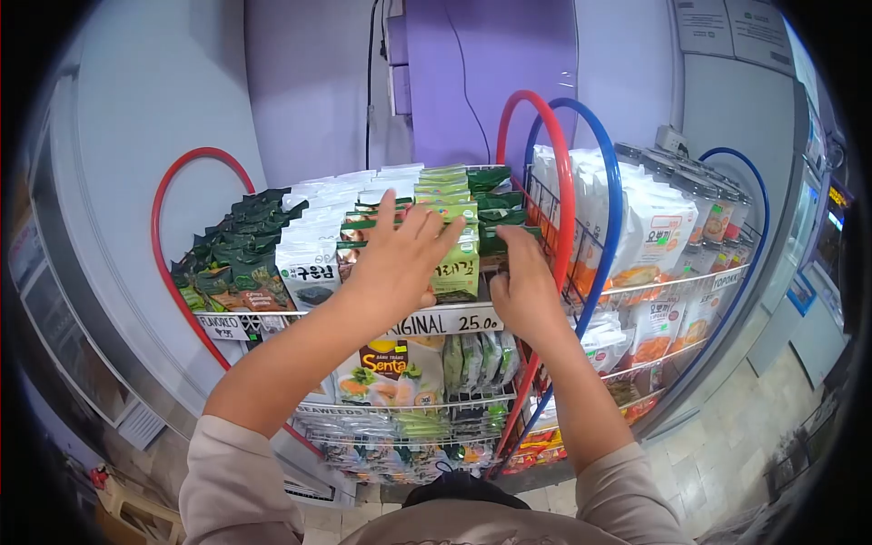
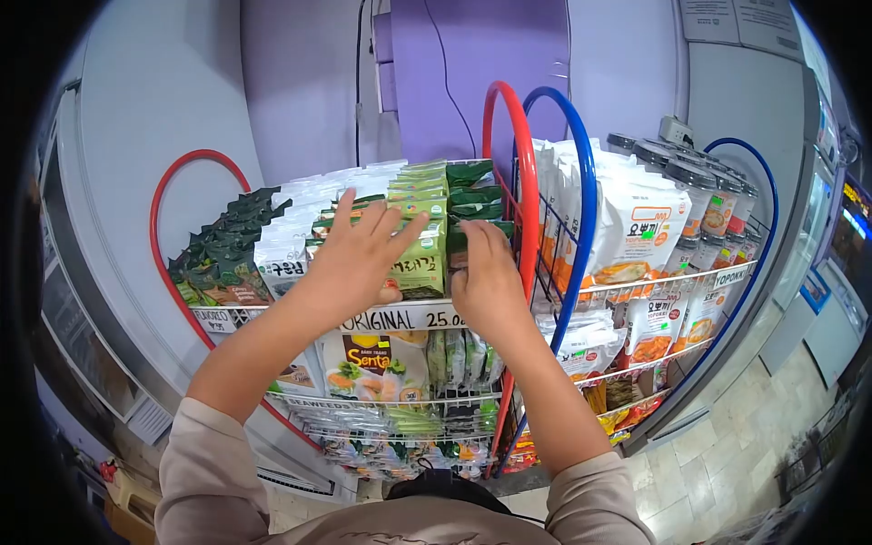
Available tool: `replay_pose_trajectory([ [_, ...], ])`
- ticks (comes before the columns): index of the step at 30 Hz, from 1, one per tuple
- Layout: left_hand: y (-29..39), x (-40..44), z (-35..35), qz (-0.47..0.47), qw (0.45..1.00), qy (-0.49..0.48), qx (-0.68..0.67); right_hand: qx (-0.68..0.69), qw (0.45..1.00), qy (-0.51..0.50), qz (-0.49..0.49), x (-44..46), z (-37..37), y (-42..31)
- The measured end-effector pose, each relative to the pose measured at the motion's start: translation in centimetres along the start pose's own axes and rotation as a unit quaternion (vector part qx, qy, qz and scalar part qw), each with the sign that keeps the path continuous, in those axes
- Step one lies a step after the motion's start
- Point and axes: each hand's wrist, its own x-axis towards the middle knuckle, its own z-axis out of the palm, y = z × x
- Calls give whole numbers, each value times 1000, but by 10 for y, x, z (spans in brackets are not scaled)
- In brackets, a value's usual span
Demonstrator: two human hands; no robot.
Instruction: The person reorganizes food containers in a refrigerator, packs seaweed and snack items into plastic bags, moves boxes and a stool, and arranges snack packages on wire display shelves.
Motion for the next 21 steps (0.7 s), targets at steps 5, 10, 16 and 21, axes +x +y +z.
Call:
replay_pose_trajectory([
  [5,-13,13,9,29,990,-29,-134,-166,986,-29,23,33,43,36],
  [10,-9,9,6,18,990,-83,-113,-339,922,-183,46,76,81,78],
  [16,7,-6,-9,-27,990,114,-78,-219,944,-151,196,94,41,29],
  [21,18,-5,24,-27,990,89,-101,-210,959,-133,134,78,54,54],
])
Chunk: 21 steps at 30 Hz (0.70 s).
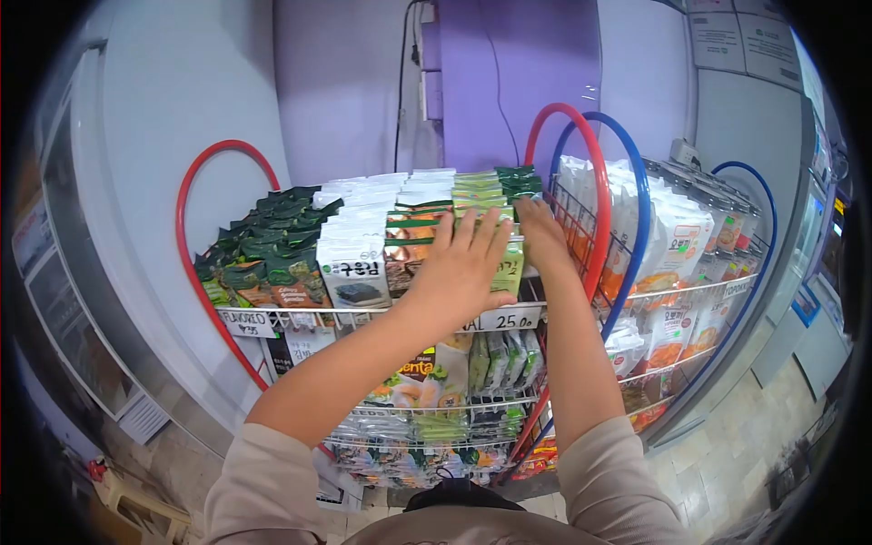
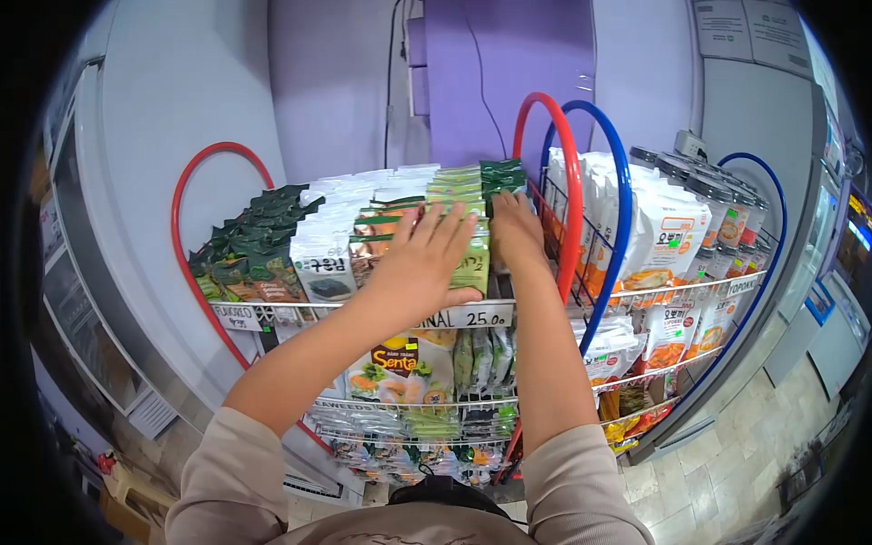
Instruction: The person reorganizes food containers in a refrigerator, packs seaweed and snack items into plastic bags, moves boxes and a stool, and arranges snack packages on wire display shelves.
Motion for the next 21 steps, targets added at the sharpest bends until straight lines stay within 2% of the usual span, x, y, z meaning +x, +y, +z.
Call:
replay_pose_trajectory([
  [3,-8,11,2,5,1000,-12,-7,46,999,-14,-17,-4,7,7],
  [6,-8,13,-4,-14,998,-57,-21,-2,995,93,-33,-8,9,9],
  [7,-7,11,-6,-15,998,-62,-12,-1,995,93,-33,-15,0,2],
  [9,-5,7,-6,-14,997,-70,-3,159,981,114,4,-32,-18,-9],
  [10,-6,4,-5,-14,999,-31,-20,160,981,114,6,-44,-25,-14],
  [11,-6,2,-4,-16,999,10,-36,243,961,128,-9,-59,-33,-19],
  [12,-4,-1,-10,-17,999,10,-35,325,935,142,-24,-73,-40,-24],
  [14,6,-8,-27,-28,999,38,-3,404,908,103,-51,-106,-55,-35],
  [15,9,-13,-31,-28,999,39,-3,349,929,89,-85,-117,-66,-41],
  [16,12,-19,-35,-47,999,28,1,350,929,88,-85,-120,-69,-43],
  [18,11,-28,-36,-76,997,12,-10,176,963,97,-179,-125,-69,-45],
  [21,-5,-30,-34,-122,992,-8,12,223,966,55,-116,-116,-62,-54],
])
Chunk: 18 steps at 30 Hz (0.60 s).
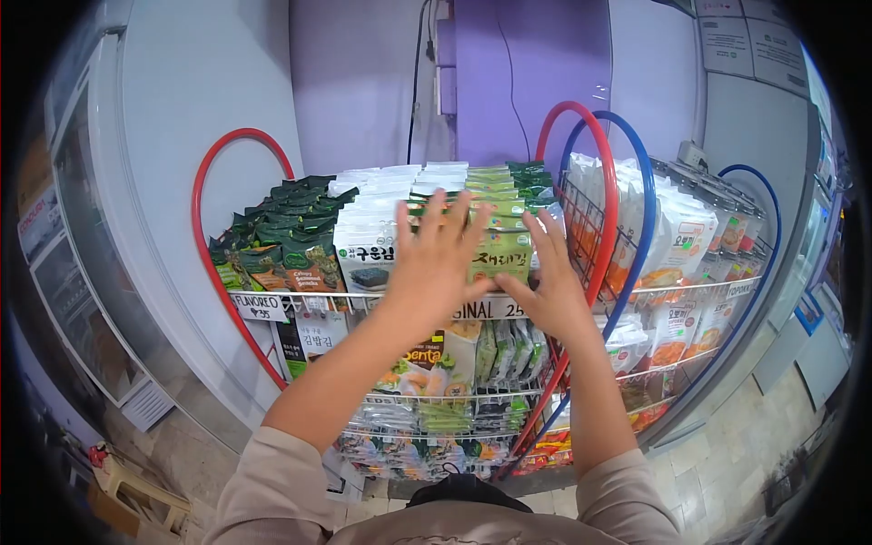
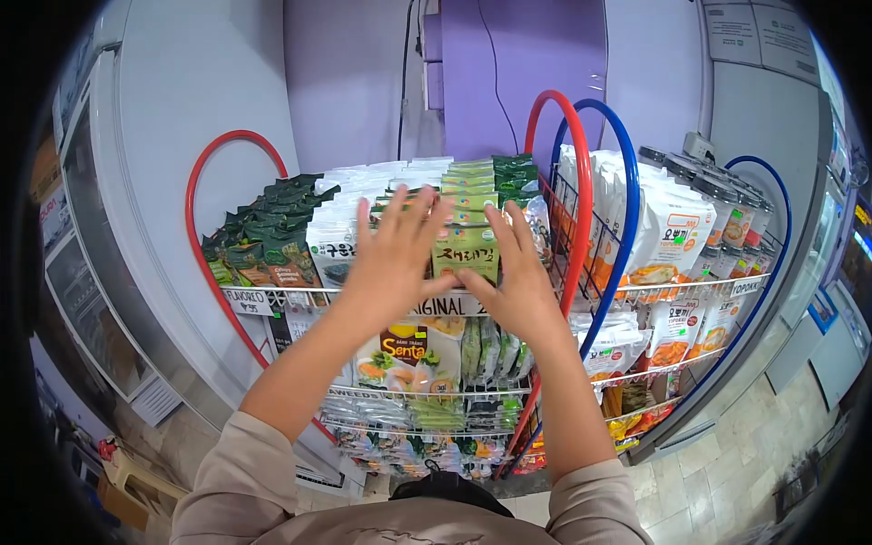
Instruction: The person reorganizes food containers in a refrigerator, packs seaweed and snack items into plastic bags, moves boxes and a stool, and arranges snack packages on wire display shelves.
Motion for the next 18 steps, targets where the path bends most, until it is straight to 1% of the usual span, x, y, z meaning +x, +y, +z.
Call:
replay_pose_trajectory([
  [1,-10,0,-7,-11,1000,-16,0,22,999,-2,41,3,3,-1],
  [2,-22,0,-16,-20,999,-30,1,-30,999,6,12,3,10,5],
  [3,-38,0,-22,-15,998,-57,-15,-31,999,9,13,4,14,7],
  [5,-59,-3,-44,-41,989,-142,-33,-7,998,-16,67,3,21,10],
  [6,-72,-7,-40,-47,986,-153,-36,-14,999,12,45,0,26,13],
  [7,-79,-8,-36,-48,986,-155,-38,-14,999,9,46,0,27,12],
  [9,-88,-9,-25,-85,969,-219,-79,-43,998,-5,48,-1,30,7],
  [10,-88,-8,-18,-81,971,-206,-86,-69,997,1,30,-2,32,7],
  [12,-90,-7,-15,-83,969,-212,-101,-69,997,-4,31,-1,32,9],
  [15,-92,-5,-11,-84,966,-212,-120,-61,995,-62,51,1,20,6],
  [16,-93,-5,-11,-82,967,-210,-120,-50,992,-86,74,2,13,3],
  [18,-99,-4,-13,-67,962,-217,-149,-57,996,-61,43,4,8,4],
])
